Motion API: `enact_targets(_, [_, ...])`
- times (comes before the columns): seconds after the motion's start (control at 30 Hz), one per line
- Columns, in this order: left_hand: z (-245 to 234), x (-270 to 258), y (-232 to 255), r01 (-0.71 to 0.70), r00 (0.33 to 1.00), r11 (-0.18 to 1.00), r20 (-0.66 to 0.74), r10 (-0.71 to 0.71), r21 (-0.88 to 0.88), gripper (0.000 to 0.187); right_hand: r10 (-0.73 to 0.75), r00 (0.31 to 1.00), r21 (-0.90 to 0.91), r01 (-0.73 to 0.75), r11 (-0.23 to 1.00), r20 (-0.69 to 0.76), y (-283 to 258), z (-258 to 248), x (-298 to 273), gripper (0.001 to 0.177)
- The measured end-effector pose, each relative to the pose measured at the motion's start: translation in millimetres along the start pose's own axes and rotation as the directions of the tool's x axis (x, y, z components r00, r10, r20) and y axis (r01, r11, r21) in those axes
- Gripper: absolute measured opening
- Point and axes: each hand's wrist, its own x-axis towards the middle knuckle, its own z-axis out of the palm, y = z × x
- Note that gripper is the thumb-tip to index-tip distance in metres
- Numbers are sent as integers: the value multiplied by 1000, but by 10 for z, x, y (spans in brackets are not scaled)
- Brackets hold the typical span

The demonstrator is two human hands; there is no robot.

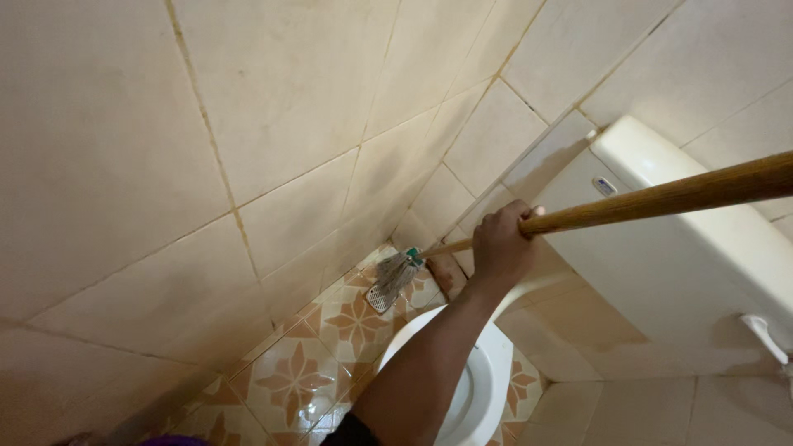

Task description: The person uses a mop and a bucket to clean the floor and around the toilet.

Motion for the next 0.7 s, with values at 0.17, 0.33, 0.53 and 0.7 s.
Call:
enact_targets(0.17, [27, -48, -96, -45, 997, 994, 61, 51, -97, 35, 24, 999, -25, -25, 999, -45, 68, -59, 67, 52])
enact_targets(0.33, [-57, -333, -458, 74, 976, 969, 217, -22, -236, 34, 41, 998, -18, -42, 999, -45, 166, -85, 106, 51])
enact_targets(0.53, [-345, -600, -1271, 201, 870, 970, 431, -241, 136, 41, 42, 999, 8, -41, 999, -19, 160, 32, 177, 49])
enact_targets(0.7, [-756, -657, -1407, 125, 789, 969, 572, -227, 211, 39, 20, 1000, -37, -20, 999, -11, 144, 121, 147, 61])
